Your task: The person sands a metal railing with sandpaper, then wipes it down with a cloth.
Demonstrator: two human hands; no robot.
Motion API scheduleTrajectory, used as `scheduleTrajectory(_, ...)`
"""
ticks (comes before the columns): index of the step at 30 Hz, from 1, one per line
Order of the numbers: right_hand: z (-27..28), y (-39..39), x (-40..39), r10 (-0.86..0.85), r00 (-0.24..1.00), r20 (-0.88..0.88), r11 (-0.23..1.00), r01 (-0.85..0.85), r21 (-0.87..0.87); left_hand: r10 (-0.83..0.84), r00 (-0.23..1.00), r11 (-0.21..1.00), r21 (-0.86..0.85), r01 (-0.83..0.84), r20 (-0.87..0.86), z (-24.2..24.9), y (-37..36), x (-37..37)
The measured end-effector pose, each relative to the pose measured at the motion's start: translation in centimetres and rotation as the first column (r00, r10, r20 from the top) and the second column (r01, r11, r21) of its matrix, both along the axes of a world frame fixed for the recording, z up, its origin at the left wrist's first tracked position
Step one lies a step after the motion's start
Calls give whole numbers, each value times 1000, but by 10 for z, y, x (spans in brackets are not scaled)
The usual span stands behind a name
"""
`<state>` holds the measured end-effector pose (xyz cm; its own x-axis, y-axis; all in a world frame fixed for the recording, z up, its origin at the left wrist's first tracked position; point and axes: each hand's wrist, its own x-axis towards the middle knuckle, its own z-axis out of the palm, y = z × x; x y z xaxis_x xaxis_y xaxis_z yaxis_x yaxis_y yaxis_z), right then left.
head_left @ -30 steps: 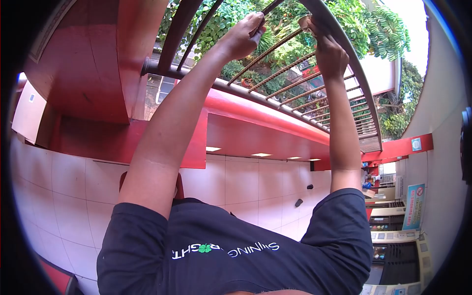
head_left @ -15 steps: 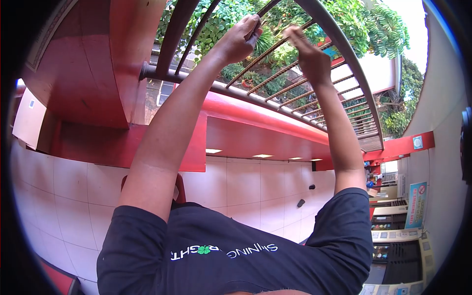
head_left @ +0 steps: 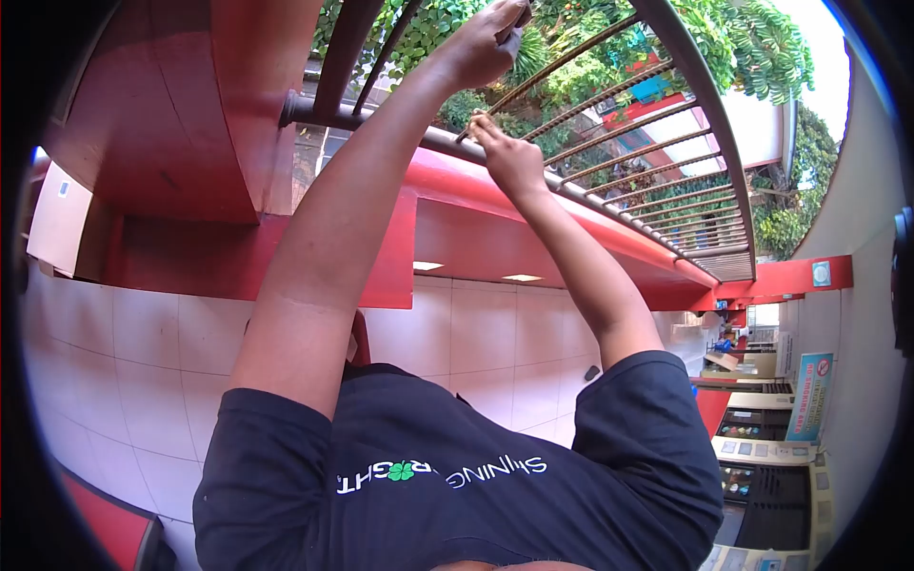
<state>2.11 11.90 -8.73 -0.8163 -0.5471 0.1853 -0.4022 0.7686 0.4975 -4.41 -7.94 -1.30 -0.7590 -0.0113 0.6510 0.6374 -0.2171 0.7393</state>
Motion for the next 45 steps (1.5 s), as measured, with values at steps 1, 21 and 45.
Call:
scheduleTrajectory(1, -26, 6, -3, 28, 998, 47, 1000, -29, 6, -231, 942, 973, 55, 225, 244, 17, -14, 18)
scheduleTrajectory(21, 151, -33, -11, 140, 855, -499, 952, -255, -169, 246, 957, 946, -179, -272, -153, -17, 7, -20)
scheduleTrajectory(45, 14, -11, -24, 52, 943, -329, 999, -51, 12, 131, 991, 982, -140, -126, 23, -7, 3, -3)
